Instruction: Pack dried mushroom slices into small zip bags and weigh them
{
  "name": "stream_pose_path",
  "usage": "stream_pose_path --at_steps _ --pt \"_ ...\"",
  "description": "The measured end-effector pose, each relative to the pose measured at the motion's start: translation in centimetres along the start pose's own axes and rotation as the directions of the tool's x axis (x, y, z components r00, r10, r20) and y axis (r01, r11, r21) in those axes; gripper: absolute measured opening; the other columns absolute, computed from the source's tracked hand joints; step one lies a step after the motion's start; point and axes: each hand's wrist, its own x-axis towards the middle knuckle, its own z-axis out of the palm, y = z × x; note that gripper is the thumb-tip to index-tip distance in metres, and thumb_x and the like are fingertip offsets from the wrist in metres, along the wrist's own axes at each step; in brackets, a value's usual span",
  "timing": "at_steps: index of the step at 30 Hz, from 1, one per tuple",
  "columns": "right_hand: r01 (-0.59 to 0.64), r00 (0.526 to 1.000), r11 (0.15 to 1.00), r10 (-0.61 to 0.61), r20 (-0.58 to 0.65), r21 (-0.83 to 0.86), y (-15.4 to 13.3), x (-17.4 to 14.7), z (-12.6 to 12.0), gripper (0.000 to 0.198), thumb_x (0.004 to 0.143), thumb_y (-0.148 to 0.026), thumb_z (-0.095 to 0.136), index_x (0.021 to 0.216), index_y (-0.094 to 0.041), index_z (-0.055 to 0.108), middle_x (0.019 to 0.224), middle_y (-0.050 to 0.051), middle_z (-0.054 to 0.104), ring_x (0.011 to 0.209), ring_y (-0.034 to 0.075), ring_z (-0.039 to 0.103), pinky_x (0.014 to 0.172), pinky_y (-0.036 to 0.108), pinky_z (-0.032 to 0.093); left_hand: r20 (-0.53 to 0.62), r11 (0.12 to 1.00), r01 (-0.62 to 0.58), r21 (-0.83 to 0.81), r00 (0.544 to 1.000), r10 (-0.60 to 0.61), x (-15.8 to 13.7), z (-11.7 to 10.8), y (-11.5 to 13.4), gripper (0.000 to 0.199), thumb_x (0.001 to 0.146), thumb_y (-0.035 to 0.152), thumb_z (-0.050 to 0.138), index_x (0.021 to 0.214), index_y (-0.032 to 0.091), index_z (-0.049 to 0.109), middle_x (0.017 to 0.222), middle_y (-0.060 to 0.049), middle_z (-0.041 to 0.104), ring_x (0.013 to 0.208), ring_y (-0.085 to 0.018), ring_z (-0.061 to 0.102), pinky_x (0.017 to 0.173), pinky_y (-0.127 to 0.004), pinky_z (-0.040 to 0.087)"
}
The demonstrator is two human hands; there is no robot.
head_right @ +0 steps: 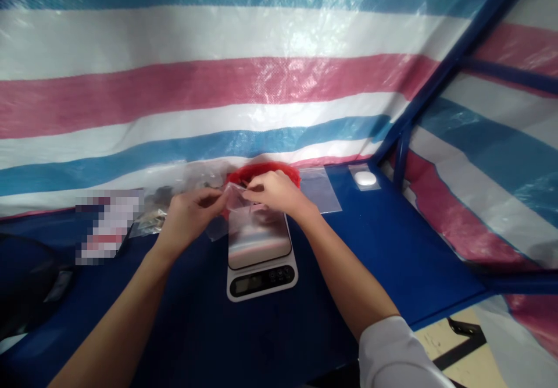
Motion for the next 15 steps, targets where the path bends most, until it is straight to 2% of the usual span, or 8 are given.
stream_pose_path --at_steps 4,8,11,13,15 --pt "0.007 1.000 1.000 -0.007 -0.003 0.010 0.7 0.0 -0.1 0.023 0.088 -0.032 0.064 0.074 -0.017 0.075 0.066 0.001 0.069 0.058 0.011 0.061 0.055 0.023 0.041 0.000 0.999 -0.024 0.047 1.000 0.024 0.0 -0.2 -0.6 0.022 0.087 0.035 0.063 0.076 0.021 0.075 0.072 -0.001 0.075 0.063 -0.016 0.066 0.064 -0.024 0.048" --pt "-0.017 1.000 0.999 0.017 0.019 0.032 1.0 0.0 -0.6 0.026 0.087 -0.034 0.066 0.070 -0.016 0.073 0.058 0.000 0.066 0.054 0.011 0.060 0.052 0.022 0.041 -0.024 0.990 -0.095 0.107 0.995 0.098 0.1 -0.1 -1.0 0.023 0.089 0.037 0.063 0.079 0.021 0.074 0.077 -0.003 0.076 0.067 -0.017 0.067 0.069 -0.026 0.052" --pt "-0.042 0.999 0.991 0.038 0.039 0.128 0.8 -0.1 -0.5 0.028 0.085 -0.036 0.068 0.066 -0.016 0.072 0.058 0.000 0.066 0.054 0.011 0.062 0.054 0.022 0.046 -0.051 0.977 -0.183 0.111 0.981 0.189 -0.1 0.6 -0.9 0.030 0.092 0.042 0.061 0.106 0.019 0.074 0.103 -0.009 0.077 0.089 -0.023 0.072 0.087 -0.033 0.056" --pt "-0.063 0.997 0.976 0.051 0.061 0.210 0.6 -0.1 -0.4 0.029 0.084 -0.038 0.069 0.066 -0.016 0.072 0.060 0.000 0.066 0.056 0.012 0.064 0.056 0.022 0.051 -0.048 0.967 -0.235 0.096 0.969 0.240 -0.3 1.1 -0.9 0.047 0.091 0.047 0.064 0.127 0.017 0.066 0.126 -0.014 0.071 0.113 -0.028 0.068 0.102 -0.040 0.052" --pt "-0.084 0.995 0.955 0.065 0.077 0.284 0.4 0.0 -0.3 0.029 0.082 -0.040 0.072 0.067 -0.015 0.073 0.062 0.000 0.067 0.058 0.012 0.064 0.058 0.023 0.055 -0.019 0.963 -0.262 0.065 0.964 0.264 -0.6 1.7 -1.1 0.065 0.089 0.052 0.067 0.142 0.016 0.055 0.142 -0.017 0.061 0.130 -0.032 0.059 0.111 -0.045 0.047"
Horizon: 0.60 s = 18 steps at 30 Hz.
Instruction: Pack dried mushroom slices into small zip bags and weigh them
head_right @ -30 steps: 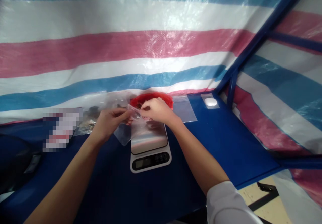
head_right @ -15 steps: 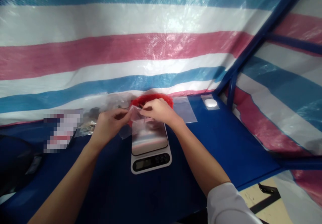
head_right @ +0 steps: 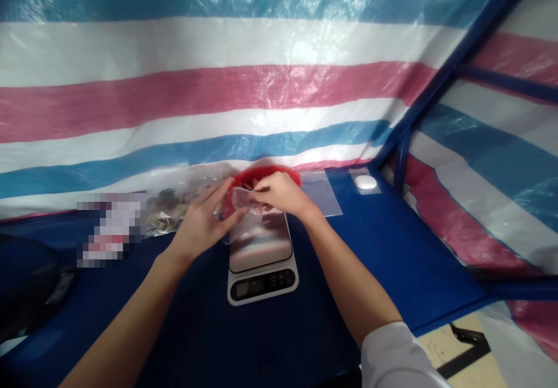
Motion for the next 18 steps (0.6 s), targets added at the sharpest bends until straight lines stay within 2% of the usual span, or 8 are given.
stream_pose_path --at_steps 5,9,12,18 --pt "-0.031 0.999 0.988 0.028 0.019 0.149 -0.3 0.1 0.0 0.025 0.078 -0.041 0.078 0.075 -0.015 0.077 0.067 0.002 0.071 0.063 0.012 0.065 0.059 0.023 0.057 0.105 0.998 0.030 -0.051 0.994 -0.024 -0.8 1.4 -0.1 0.100 0.080 0.060 0.076 0.159 0.022 0.028 0.159 -0.019 0.041 0.146 -0.037 0.041 0.118 -0.054 0.040" --pt "-0.030 0.998 0.980 0.020 0.054 0.195 -0.2 0.2 0.3 0.025 0.077 -0.041 0.079 0.080 -0.016 0.079 0.068 0.002 0.072 0.065 0.013 0.067 0.061 0.024 0.059 0.078 0.998 0.032 -0.048 0.997 -0.029 -0.9 2.5 0.1 0.118 0.070 0.059 0.084 0.160 0.021 0.019 0.159 -0.022 0.038 0.148 -0.040 0.035 0.118 -0.058 0.038" --pt "-0.031 0.998 0.985 0.021 0.063 0.171 -0.1 0.2 0.4 0.026 0.076 -0.042 0.080 0.081 -0.016 0.079 0.069 0.001 0.072 0.065 0.013 0.068 0.062 0.025 0.060 0.051 0.998 0.059 -0.031 0.997 -0.057 -1.0 2.9 0.3 0.109 0.073 0.052 0.085 0.158 0.022 0.023 0.155 -0.020 0.043 0.145 -0.039 0.040 0.115 -0.057 0.041" --pt "-0.031 0.998 0.992 0.023 0.059 0.125 -0.2 0.0 -0.2 0.030 0.078 -0.045 0.078 0.082 -0.015 0.079 0.071 0.003 0.072 0.063 0.013 0.066 0.062 0.025 0.057 -0.041 0.997 0.068 -0.029 0.997 -0.070 -1.1 2.7 0.0 0.073 0.081 0.038 0.077 0.144 0.024 0.043 0.134 -0.013 0.060 0.127 -0.032 0.057 0.107 -0.049 0.049"
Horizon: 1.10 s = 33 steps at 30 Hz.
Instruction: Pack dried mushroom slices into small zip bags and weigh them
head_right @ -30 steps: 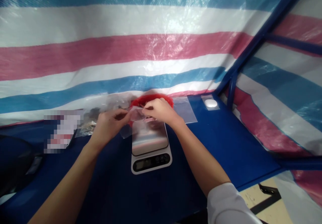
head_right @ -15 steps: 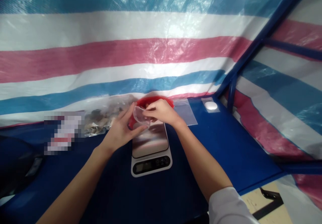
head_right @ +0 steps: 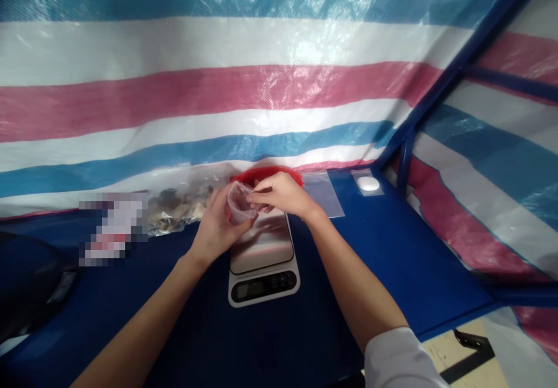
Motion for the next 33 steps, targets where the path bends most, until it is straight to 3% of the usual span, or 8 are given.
stream_pose_path --at_steps 4,7,10,16,21,24,29,33 --pt "0.037 0.999 0.981 -0.041 -0.019 -0.191 -0.4 -0.4 -0.6 0.030 0.084 -0.045 0.072 0.081 -0.015 0.078 0.067 0.001 0.069 0.059 0.012 0.061 0.058 0.023 0.048 0.018 1.000 0.012 -0.020 1.000 -0.012 0.2 -0.4 0.2 0.057 0.081 0.031 0.073 0.133 0.024 0.053 0.125 -0.009 0.064 0.119 -0.030 0.061 0.103 -0.046 0.051" --pt "0.082 0.988 0.934 -0.121 -0.094 -0.348 -1.1 -0.8 -0.9 0.027 0.087 -0.041 0.068 0.081 -0.017 0.079 0.066 0.000 0.068 0.062 0.013 0.060 0.060 0.024 0.044 0.066 0.999 0.012 -0.033 0.998 -0.010 0.4 -0.6 0.4 0.055 0.081 0.032 0.073 0.132 0.024 0.054 0.125 -0.009 0.065 0.118 -0.030 0.062 0.103 -0.046 0.051" --pt "0.141 0.968 0.905 -0.211 -0.135 -0.401 -1.9 -1.3 -0.6 0.025 0.089 -0.039 0.066 0.086 -0.018 0.080 0.075 0.001 0.072 0.069 0.015 0.061 0.065 0.025 0.045 0.082 1.000 0.010 -0.024 0.997 -0.008 0.5 -0.6 0.7 0.059 0.081 0.036 0.074 0.134 0.023 0.053 0.127 -0.011 0.065 0.118 -0.031 0.062 0.103 -0.047 0.051" --pt "0.219 0.941 0.812 -0.323 -0.104 -0.542 -3.2 -1.8 0.8 0.022 0.092 -0.036 0.065 0.090 -0.021 0.080 0.075 0.000 0.072 0.064 0.013 0.056 0.067 0.026 0.042 0.047 0.998 0.009 0.056 0.999 -0.012 0.4 -0.3 0.6 0.062 0.082 0.040 0.074 0.137 0.021 0.052 0.128 -0.014 0.065 0.118 -0.034 0.062 0.103 -0.049 0.051" --pt "0.225 0.963 0.793 -0.269 0.007 -0.566 -3.0 -1.4 1.4 0.037 0.092 -0.043 0.066 0.068 -0.016 0.073 0.061 0.000 0.061 0.059 0.011 0.047 0.059 0.027 0.033 0.049 0.994 -0.042 0.098 0.998 0.037 0.3 -0.3 0.4 0.066 0.081 0.035 0.076 0.140 0.020 0.050 0.127 -0.014 0.067 0.117 -0.034 0.063 0.103 -0.050 0.050" --pt "0.250 0.963 0.836 -0.267 0.034 -0.489 -2.2 -1.0 1.2 0.030 0.091 -0.037 0.066 0.070 -0.017 0.074 0.065 -0.001 0.063 0.063 0.011 0.051 0.061 0.026 0.036 0.054 0.992 -0.096 0.081 0.994 0.092 0.3 -0.3 0.2 0.067 0.084 0.037 0.073 0.143 0.020 0.047 0.129 -0.014 0.065 0.118 -0.033 0.062 0.105 -0.050 0.049" --pt "0.219 0.976 0.970 -0.220 0.002 -0.103 -1.1 -0.6 0.4 0.026 0.085 -0.043 0.073 0.085 -0.017 0.079 0.079 0.002 0.074 0.073 0.015 0.064 0.067 0.027 0.049 0.082 0.984 -0.169 0.064 0.983 0.164 0.2 -0.6 -0.8 0.077 0.087 0.042 0.071 0.153 0.022 0.036 0.139 -0.016 0.059 0.128 -0.034 0.057 0.107 -0.050 0.049" --pt "0.177 0.983 0.980 -0.172 -0.056 0.091 -0.6 -0.4 0.3 0.027 0.079 -0.043 0.079 0.089 -0.017 0.079 0.079 0.003 0.075 0.071 0.016 0.068 0.067 0.029 0.055 0.069 0.968 -0.210 0.138 0.977 0.202 0.2 -0.7 -0.8 0.086 0.087 0.044 0.073 0.157 0.022 0.028 0.145 -0.017 0.055 0.133 -0.036 0.053 0.109 -0.053 0.046"
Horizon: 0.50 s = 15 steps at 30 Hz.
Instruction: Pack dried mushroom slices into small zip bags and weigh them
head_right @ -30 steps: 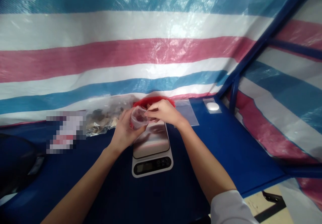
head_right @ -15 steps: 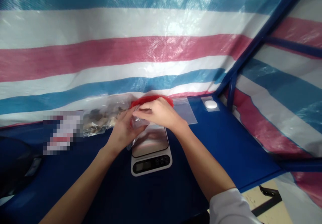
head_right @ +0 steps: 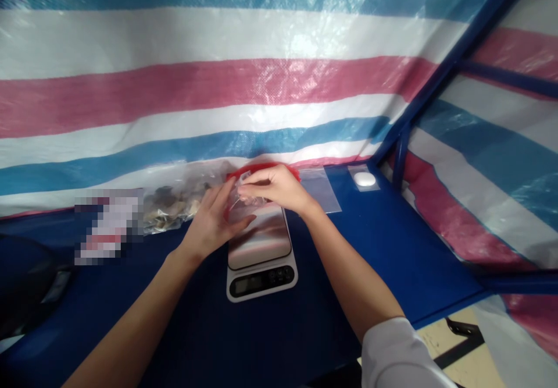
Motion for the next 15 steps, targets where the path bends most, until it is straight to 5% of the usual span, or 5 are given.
stream_pose_path --at_steps 8,15 --pt "0.106 0.992 0.983 -0.094 0.086 -0.148 0.3 0.3 1.5 0.022 0.082 -0.038 0.077 0.087 -0.017 0.081 0.078 0.003 0.075 0.074 0.017 0.068 0.070 0.029 0.054 -0.101 0.996 0.086 -0.028 0.991 -0.089 0.6 0.2 2.0 0.078 0.085 0.043 0.075 0.149 0.021 0.037 0.134 -0.015 0.063 0.125 -0.033 0.060 0.104 -0.050 0.051" --pt "0.087 0.996 0.971 -0.085 0.018 -0.223 0.6 0.1 0.2 0.031 0.086 -0.046 0.072 0.093 -0.017 0.081 0.083 0.002 0.074 0.078 0.016 0.066 0.071 0.028 0.052 -0.147 0.989 0.117 -0.087 0.981 -0.129 0.5 0.0 1.6 0.060 0.085 0.039 0.074 0.138 0.022 0.050 0.128 -0.011 0.068 0.120 -0.029 0.064 0.101 -0.045 0.055"
